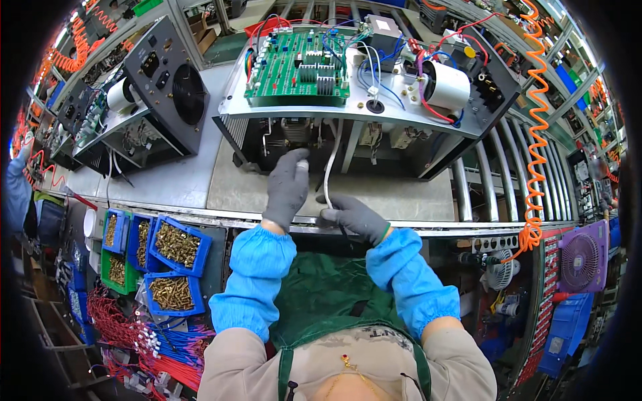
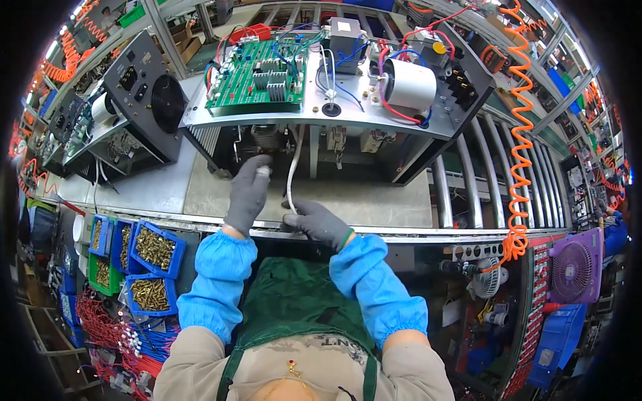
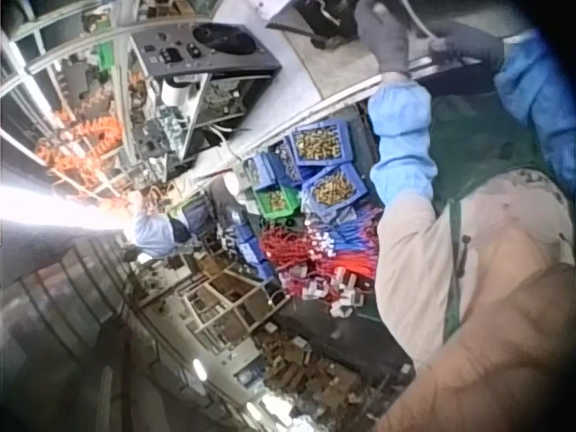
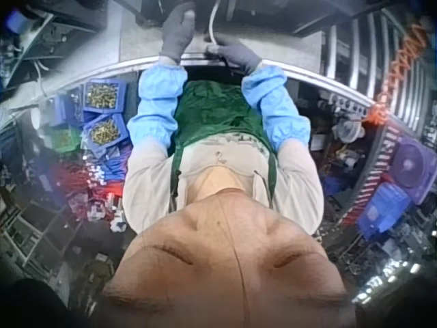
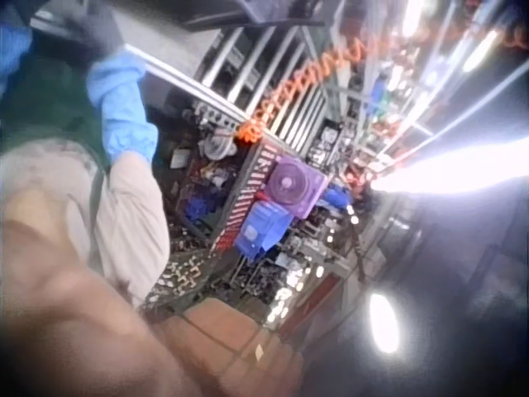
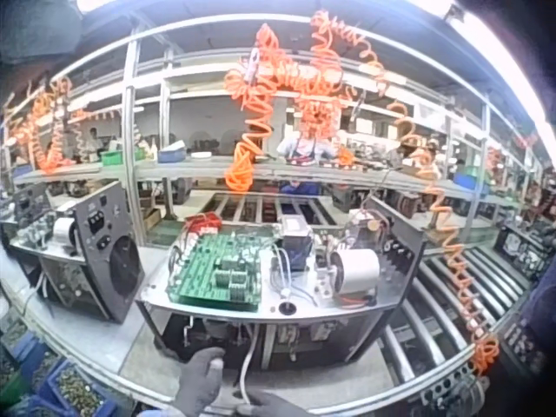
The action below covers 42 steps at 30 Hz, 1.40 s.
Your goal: The person assembles an electronic device on a workbench, connecting wires to a circuit board and a motor. They use a screwdriver to secure components and a pneumatic tool to fasten screws, working methodically on the internal assembly.
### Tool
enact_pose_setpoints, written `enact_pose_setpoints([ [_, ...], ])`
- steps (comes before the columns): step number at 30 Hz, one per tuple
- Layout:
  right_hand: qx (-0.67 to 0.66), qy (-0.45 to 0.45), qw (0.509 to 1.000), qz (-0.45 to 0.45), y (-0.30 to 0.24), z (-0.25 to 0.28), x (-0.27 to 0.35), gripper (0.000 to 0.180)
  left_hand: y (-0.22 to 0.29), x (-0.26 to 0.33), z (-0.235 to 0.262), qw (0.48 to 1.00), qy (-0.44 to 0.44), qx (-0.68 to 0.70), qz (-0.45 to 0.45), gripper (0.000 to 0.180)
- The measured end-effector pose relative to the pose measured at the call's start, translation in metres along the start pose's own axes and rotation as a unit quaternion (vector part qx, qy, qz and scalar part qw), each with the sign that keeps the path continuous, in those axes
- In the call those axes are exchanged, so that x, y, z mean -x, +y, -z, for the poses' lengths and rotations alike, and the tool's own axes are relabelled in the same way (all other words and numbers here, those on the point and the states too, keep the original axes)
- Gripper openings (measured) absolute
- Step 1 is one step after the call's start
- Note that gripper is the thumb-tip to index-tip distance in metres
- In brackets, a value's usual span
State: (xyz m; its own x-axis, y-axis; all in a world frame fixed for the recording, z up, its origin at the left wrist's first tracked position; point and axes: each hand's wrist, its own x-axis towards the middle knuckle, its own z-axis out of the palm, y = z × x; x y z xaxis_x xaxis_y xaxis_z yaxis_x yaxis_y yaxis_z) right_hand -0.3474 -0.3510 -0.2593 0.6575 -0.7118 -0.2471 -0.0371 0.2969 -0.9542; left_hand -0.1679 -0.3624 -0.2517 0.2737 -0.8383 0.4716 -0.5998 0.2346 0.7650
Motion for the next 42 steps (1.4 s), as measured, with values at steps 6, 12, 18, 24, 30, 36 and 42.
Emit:
enact_pose_setpoints([
  [6, 0.001, 0.077, 0.994, -0.08, 0.005, 0.024, 0.033, 0.041, -0.029, -0.005, 0.003, 0.748, -0.42, 0.437, 0.269, 0.031],
  [12, 0.118, 0.043, 0.983, -0.133, -0.002, 0.037, 0.038, 0.041, 0.034, -0.005, 0.003, 0.889, -0.399, 0.146, -0.171, 0.035],
  [18, -0.049, 0.008, 0.988, -0.144, -0.015, 0.057, 0.05, 0.053, 0.015, -0.006, 0.003, 0.803, -0.335, -0.335, -0.362, 0.01],
  [24, 0.083, 0.059, 0.991, -0.086, -0.009, 0.059, 0.05, 0.034, -0.005, -0.01, 0.007, 0.826, -0.32, -0.339, -0.315, 0.009],
  [30, 0.337, 0.111, 0.935, -0.026, -0.015, 0.057, 0.022, 0.026, -0.018, -0.013, 0.013, 0.852, -0.241, -0.33, -0.327, 0.016],
  [36, 0.154, 0.111, 0.979, -0.068, -0.022, 0.069, -0.02, 0.039, -0.019, -0.03, 0.019, 0.911, -0.321, -0.171, -0.196, 0.018],
  [42, 0.433, 0.305, 0.831, 0.171, 0.021, 0.103, -0.039, 0.033, -0.047, -0.054, 0.02, 0.867, -0.317, -0.368, -0.112, 0.019],
])
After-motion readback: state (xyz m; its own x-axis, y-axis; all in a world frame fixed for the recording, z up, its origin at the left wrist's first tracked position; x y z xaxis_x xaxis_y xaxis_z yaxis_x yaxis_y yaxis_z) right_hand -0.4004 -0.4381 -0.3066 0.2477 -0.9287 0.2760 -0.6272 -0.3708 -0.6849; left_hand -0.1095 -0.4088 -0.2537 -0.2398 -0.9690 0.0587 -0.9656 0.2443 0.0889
